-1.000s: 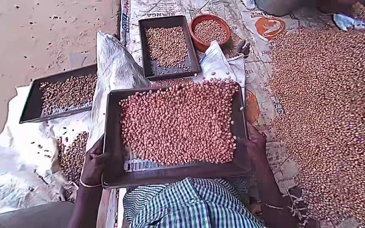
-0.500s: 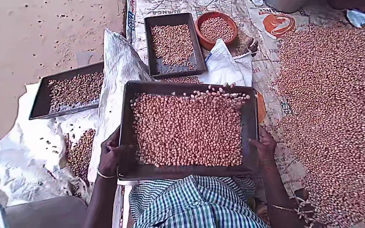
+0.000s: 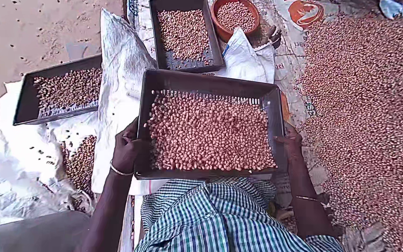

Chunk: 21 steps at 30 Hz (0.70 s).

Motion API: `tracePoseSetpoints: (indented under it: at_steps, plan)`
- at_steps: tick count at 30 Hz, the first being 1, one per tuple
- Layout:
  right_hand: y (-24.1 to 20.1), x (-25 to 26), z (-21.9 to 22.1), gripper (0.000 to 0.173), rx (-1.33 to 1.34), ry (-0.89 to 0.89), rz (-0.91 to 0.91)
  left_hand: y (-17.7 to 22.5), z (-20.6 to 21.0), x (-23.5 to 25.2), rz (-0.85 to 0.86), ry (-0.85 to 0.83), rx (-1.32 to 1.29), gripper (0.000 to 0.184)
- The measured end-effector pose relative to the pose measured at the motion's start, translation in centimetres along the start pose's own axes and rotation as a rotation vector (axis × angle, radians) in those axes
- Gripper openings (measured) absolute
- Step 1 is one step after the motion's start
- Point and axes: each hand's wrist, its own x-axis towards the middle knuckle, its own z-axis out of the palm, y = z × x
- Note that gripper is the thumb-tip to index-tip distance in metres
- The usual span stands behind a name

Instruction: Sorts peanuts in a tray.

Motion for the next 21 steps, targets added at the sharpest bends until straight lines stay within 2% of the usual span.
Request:
tracePoseSetpoints:
  at_steps: [1,3,5,9,12,14,16,18,21]
  plan:
    - [-0.2,1.7,0.0,0.069,-0.041,-0.023,0.044,0.9,0.6,1.3,-0.048,-0.02,0.033,0.071]
    - [-1.8,3.0,0.5,0.069,-0.121,-0.088,0.031,-0.2,0.0,2.7,-0.114,-0.037,0.053,0.064]
    - [-3.6,0.9,1.3,0.07,-0.122,-0.088,-0.014,-2.8,-1.8,1.6,-0.083,-0.027,-0.002,0.065]
    - [-2.5,-5.2,1.2,0.073,-0.117,-0.045,-0.035,-7.1,-4.3,-3.6,-0.026,0.043,-0.019,0.076]
    - [-1.0,-5.2,0.7,0.069,-0.169,-0.062,-0.007,-7.9,-4.9,-3.3,0.014,0.016,0.16,0.071]
    - [-1.3,-4.8,0.3,0.064,-0.301,-0.097,-0.019,-7.8,-5.0,-2.6,0.088,-0.021,0.379,0.06]
    - [-2.5,-5.2,0.3,0.053,-0.48,-0.117,-0.137,-7.2,-4.6,-2.9,0.123,-0.016,0.604,0.055]
    - [-4.3,-5.7,1.5,0.031,-0.545,-0.156,-0.39,-6.0,-3.8,-3.0,0.112,0.02,0.767,0.048]
    - [-5.7,-7.1,4.4,0.018,-0.599,-0.465,-0.588,-5.3,-3.2,-3.2,0.055,0.041,0.9,0.043]
